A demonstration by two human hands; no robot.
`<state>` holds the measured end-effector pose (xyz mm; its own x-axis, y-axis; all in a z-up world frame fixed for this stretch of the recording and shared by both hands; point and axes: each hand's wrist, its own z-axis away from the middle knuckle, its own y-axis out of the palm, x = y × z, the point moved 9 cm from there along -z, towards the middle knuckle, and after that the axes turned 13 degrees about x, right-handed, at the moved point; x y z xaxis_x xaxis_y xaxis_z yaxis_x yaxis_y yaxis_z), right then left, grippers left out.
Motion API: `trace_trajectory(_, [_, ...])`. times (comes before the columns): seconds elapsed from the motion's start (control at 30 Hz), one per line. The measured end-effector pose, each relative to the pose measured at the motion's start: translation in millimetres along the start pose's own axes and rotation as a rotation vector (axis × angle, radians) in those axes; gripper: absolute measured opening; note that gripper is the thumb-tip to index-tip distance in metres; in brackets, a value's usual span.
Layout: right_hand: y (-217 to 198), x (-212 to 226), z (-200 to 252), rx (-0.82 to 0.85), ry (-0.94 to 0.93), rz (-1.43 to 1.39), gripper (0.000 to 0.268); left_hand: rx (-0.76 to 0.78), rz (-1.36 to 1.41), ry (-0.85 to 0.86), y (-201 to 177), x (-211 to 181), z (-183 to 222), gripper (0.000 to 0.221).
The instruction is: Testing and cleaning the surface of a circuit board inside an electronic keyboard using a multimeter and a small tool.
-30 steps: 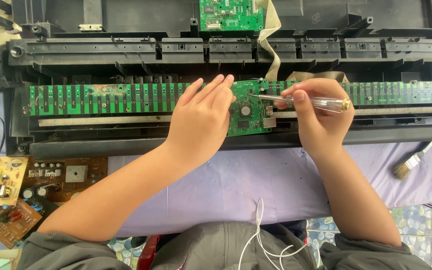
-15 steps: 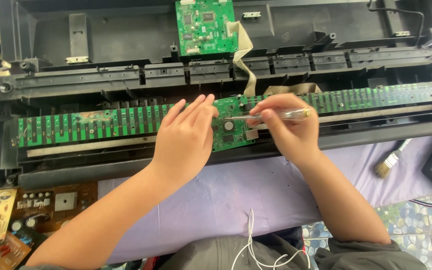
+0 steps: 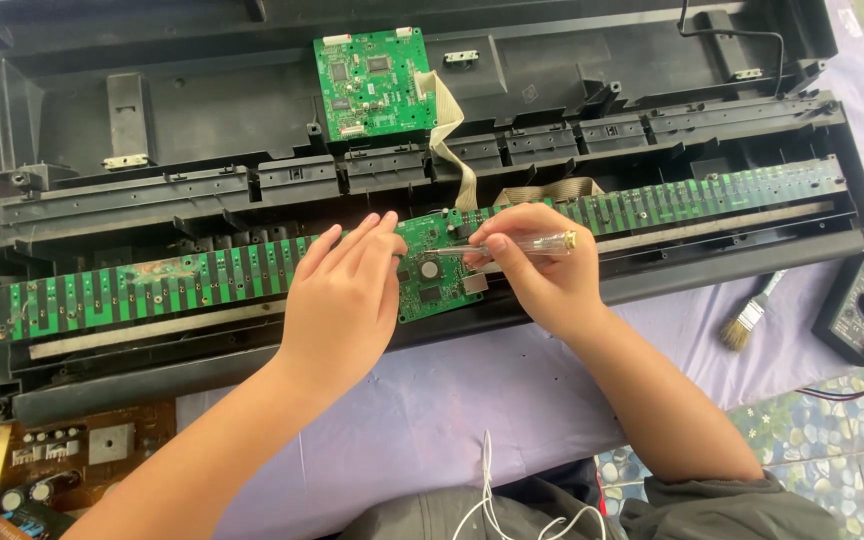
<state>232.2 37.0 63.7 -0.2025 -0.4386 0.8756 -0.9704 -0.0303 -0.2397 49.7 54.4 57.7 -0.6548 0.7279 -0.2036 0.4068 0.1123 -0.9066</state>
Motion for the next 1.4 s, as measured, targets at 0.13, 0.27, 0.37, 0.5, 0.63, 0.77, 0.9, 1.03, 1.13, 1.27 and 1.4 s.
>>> trace_trajectory(0.13, [3.8,0.6,1.4,0.026,-0.026,-0.048,0.011,0.001,0.01,-0.006,2.7,1.3,1.0,0.012])
trace_trajectory(0.27, [2.7,1.5,0.6,0.009,-0.03,-0.03,0.012,-0.006,0.009,-0.007,3.4,1.6,1.2,0.011])
trace_trajectory(0.37, [2.9,1.6,0.0,0.015,-0.029,-0.031,0.012,-0.009,0.01,-0.011,3.1,1.6,1.0,0.01])
trace_trajectory(0.5, [2.5,4.9,0.2,0.015,-0.04,-0.009,0.012,-0.006,-0.001,-0.005,2.3,0.5,0.3,0.01])
trace_trajectory(0.63, [3.8,2.8,-0.6,0.039,-0.022,0.005,0.012,-0.007,0.003,-0.018,2.9,2.1,1.5,0.011])
trace_trajectory(0.77, [2.5,-2.9,2.4,0.034,-0.022,0.014,0.013,-0.01,0.016,-0.02,5.0,2.5,3.1,0.012])
trace_trajectory(0.9, [0.1,-0.1,3.4,0.014,-0.06,0.043,0.015,-0.01,0.023,-0.01,3.9,1.8,2.7,0.013])
trace_trajectory(1.03, [2.9,-0.6,0.5,0.039,-0.045,0.025,0.014,-0.009,0.013,-0.015,4.3,1.9,2.3,0.013])
trace_trajectory(1.13, [1.1,-0.3,1.3,0.026,-0.045,0.024,0.016,-0.009,0.025,-0.011,4.0,1.9,2.7,0.013])
trace_trajectory(1.27, [1.8,-3.1,1.9,0.045,-0.038,0.011,0.016,-0.003,0.033,-0.01,5.3,2.1,2.8,0.014])
trace_trajectory(1.4, [1.4,-3.4,2.4,0.037,-0.079,-0.007,0.016,-0.007,0.038,-0.008,4.7,2.1,2.8,0.013])
